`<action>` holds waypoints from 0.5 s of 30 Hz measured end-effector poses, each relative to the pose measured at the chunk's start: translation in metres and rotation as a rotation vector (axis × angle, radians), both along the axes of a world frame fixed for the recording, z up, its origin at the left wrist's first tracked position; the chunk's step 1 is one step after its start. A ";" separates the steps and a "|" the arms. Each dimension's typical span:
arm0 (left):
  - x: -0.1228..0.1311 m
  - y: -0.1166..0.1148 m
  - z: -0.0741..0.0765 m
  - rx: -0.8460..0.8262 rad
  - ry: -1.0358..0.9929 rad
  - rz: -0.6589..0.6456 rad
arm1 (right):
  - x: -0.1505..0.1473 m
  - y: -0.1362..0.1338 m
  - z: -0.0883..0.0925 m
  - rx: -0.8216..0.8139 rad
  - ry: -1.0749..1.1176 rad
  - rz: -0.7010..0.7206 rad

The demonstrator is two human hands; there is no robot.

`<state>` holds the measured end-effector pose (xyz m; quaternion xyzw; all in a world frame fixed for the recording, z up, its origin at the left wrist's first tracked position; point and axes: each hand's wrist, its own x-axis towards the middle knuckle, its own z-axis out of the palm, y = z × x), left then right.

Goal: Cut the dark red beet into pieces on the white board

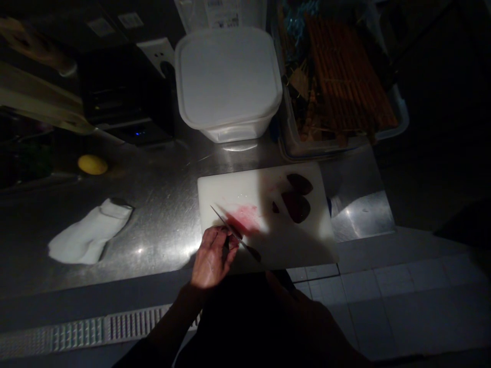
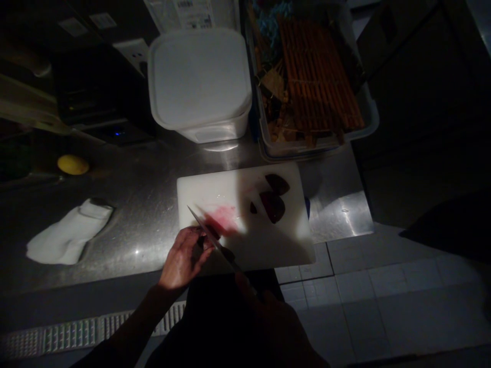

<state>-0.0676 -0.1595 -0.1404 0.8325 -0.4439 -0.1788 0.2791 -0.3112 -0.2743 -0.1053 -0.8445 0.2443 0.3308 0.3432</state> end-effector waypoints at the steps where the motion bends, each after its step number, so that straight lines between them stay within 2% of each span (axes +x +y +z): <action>1: 0.000 0.000 -0.001 -0.006 -0.005 0.000 | 0.003 -0.001 0.000 0.003 0.005 0.005; 7: 0.001 0.000 -0.003 0.003 -0.031 0.014 | 0.021 -0.003 -0.002 0.015 0.014 0.021; 15: 0.001 0.001 -0.005 0.011 0.021 0.048 | 0.053 -0.015 -0.016 0.082 -0.126 -0.072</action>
